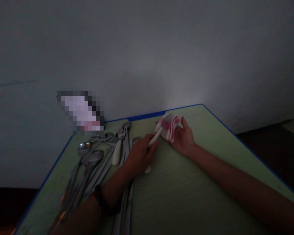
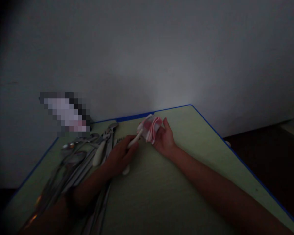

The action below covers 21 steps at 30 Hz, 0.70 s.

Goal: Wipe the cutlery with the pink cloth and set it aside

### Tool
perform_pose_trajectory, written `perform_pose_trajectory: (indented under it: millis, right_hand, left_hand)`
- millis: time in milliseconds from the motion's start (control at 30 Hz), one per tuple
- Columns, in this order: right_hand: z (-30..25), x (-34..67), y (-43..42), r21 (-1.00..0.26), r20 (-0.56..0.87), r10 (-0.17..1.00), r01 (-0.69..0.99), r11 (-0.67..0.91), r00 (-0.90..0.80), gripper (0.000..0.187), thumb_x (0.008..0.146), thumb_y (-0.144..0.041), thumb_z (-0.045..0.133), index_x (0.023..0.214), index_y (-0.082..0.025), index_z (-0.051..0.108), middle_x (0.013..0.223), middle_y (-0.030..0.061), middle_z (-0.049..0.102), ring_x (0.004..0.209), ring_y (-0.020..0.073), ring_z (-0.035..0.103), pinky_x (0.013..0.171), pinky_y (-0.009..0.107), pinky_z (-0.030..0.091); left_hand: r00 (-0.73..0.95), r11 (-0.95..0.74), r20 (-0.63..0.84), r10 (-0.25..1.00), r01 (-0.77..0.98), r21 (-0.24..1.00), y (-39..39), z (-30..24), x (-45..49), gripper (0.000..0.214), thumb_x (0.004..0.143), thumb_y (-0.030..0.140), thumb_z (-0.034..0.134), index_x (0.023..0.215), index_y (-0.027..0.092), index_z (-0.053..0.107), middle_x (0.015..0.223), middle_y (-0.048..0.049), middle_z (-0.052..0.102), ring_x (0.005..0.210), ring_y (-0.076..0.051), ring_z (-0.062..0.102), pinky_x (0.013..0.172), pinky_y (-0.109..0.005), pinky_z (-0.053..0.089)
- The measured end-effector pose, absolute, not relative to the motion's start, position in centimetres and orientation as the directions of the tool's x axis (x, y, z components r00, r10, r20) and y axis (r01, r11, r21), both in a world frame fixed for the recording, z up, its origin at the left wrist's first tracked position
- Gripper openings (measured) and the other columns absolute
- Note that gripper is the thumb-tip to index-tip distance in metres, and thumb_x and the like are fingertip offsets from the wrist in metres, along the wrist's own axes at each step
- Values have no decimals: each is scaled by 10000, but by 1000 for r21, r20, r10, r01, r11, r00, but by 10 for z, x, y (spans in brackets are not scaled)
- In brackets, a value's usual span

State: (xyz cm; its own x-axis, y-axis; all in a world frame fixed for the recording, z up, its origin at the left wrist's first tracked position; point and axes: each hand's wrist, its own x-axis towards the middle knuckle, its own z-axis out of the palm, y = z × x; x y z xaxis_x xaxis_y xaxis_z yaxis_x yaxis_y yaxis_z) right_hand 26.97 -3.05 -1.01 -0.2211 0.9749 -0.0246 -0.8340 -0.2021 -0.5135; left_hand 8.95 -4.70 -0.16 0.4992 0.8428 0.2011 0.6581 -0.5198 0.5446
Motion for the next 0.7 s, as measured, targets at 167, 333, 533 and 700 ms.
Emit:
perform_pose_trajectory:
  millis: [167,333,533,700]
  right_hand:
    - [-7,270,-33,-493,-15,970,-842,-219,-244,367,871,-437,353,973,-166,579,877,59,673,768,179,619,715,329,516]
    - [-6,268,-35,-574,25,965,-794,-199,-260,232,823,-351,423,922,-199,568,817,24,657,669,169,592,612,314,518]
    - [-15,260,-31,-731,1,983,-671,-125,-185,121,692,-140,600,807,-173,613,765,6,664,766,147,608,783,278,484]
    - [-17,257,-32,-769,3,985,-630,-108,-173,138,682,-147,663,816,-161,636,777,16,672,785,142,611,821,288,456]
  left_hand:
    - [442,-486,223,869,678,552,-45,-4,90,358,919,383,384,1196,176,478,947,-63,643,813,-198,593,733,-321,449]
    - [498,-535,215,840,696,480,-44,-4,90,365,927,382,365,1175,165,523,994,-79,656,824,-206,594,751,-336,444]
    - [527,-558,207,824,693,456,-44,-3,90,370,946,372,319,1145,158,545,1034,-84,658,835,-200,599,769,-336,447]
    - [508,-549,217,834,721,423,-43,-6,90,346,928,375,362,1120,159,550,970,-75,672,800,-206,599,747,-342,454]
